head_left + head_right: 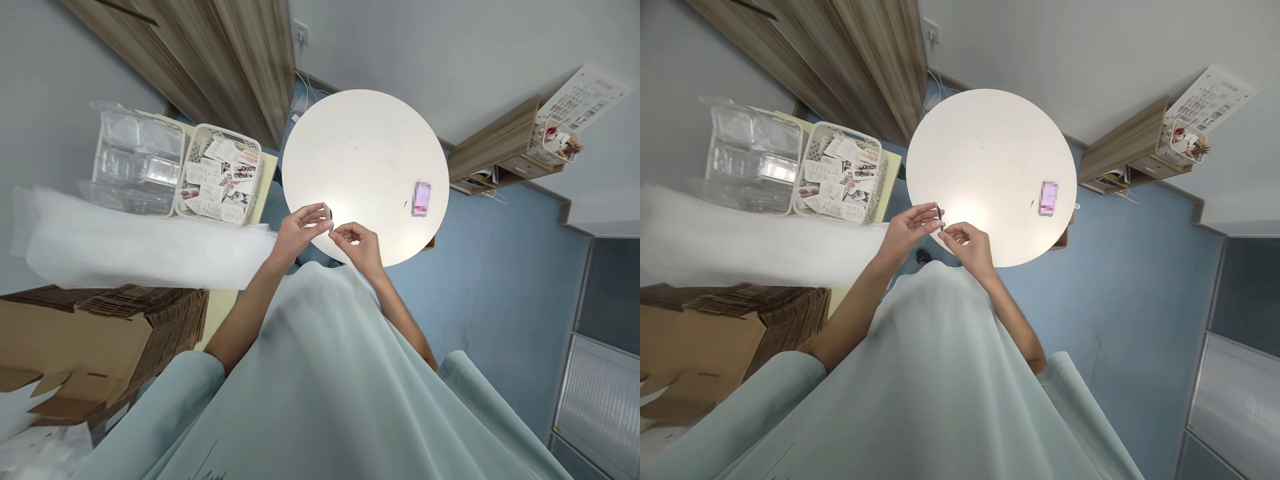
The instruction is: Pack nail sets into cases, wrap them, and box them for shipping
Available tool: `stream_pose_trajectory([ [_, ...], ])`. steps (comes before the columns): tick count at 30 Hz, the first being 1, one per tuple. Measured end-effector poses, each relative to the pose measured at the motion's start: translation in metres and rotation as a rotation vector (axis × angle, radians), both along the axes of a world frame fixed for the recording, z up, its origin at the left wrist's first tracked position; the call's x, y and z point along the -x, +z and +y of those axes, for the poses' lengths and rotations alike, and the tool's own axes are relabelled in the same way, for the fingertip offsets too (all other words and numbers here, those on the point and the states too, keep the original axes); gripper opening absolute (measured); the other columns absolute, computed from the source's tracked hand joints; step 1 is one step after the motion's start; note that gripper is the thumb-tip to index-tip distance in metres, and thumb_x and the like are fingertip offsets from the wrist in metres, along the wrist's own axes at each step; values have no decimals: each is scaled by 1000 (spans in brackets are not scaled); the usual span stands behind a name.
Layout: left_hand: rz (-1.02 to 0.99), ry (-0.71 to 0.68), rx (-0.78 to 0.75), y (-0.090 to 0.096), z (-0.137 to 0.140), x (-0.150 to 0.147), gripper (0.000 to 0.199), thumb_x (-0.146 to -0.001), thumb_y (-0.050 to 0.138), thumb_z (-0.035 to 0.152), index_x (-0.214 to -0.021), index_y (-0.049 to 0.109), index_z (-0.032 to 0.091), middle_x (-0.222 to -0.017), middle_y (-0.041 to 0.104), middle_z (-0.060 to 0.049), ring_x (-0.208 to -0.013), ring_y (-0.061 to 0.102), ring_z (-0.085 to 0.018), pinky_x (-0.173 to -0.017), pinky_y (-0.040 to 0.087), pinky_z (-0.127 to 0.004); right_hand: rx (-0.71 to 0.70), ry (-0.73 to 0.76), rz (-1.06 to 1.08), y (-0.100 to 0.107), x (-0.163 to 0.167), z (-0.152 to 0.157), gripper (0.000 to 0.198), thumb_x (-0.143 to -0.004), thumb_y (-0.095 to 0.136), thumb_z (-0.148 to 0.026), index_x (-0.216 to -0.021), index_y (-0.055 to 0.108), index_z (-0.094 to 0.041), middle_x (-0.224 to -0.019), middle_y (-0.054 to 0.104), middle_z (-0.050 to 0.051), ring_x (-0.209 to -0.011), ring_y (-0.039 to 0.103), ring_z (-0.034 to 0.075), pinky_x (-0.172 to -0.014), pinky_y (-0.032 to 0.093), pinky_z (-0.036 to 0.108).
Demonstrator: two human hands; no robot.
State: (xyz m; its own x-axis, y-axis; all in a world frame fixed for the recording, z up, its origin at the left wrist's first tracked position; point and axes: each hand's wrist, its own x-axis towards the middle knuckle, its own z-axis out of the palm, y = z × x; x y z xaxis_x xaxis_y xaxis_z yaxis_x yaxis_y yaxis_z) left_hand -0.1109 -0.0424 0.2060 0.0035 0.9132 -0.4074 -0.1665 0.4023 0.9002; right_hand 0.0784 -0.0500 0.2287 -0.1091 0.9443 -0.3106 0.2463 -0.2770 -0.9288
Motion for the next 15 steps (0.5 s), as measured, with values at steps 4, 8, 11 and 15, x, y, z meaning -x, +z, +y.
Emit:
stream_pose_trajectory([
  [4,80,0,-27,-8,1,2,73,-76,99,59,-135,79,22,-138,81,-15,-135,73,-36,-111,62,-47,-30,-7,-61,-4,2,-1,35,-93,82,-63,-90,78,-28,-92,81,3,-85,72,22,-86,63,39],
  [8,112,31,-37,-11,1,9,64,-83,92,66,-126,80,21,-126,83,-14,-121,77,-33,-100,64,-44,-14,-74,-51,-9,-6,4,32,-90,83,-59,-90,77,-27,-92,81,4,-84,75,23,-85,63,40],
  [11,116,41,-25,-10,0,12,58,-83,92,64,-119,80,20,-109,84,-12,-101,78,-28,-87,63,-41,43,-114,-5,-12,-13,9,36,-88,85,-62,-88,76,-27,-86,80,4,-82,77,24,-84,65,40],
  [15,101,28,-32,-7,0,12,54,-83,92,60,-117,79,20,-97,80,-8,-91,75,-25,-84,61,-40,81,-127,42,-17,-17,12,42,-85,88,-65,-86,75,-26,-80,78,3,-80,78,24,-82,65,40],
])
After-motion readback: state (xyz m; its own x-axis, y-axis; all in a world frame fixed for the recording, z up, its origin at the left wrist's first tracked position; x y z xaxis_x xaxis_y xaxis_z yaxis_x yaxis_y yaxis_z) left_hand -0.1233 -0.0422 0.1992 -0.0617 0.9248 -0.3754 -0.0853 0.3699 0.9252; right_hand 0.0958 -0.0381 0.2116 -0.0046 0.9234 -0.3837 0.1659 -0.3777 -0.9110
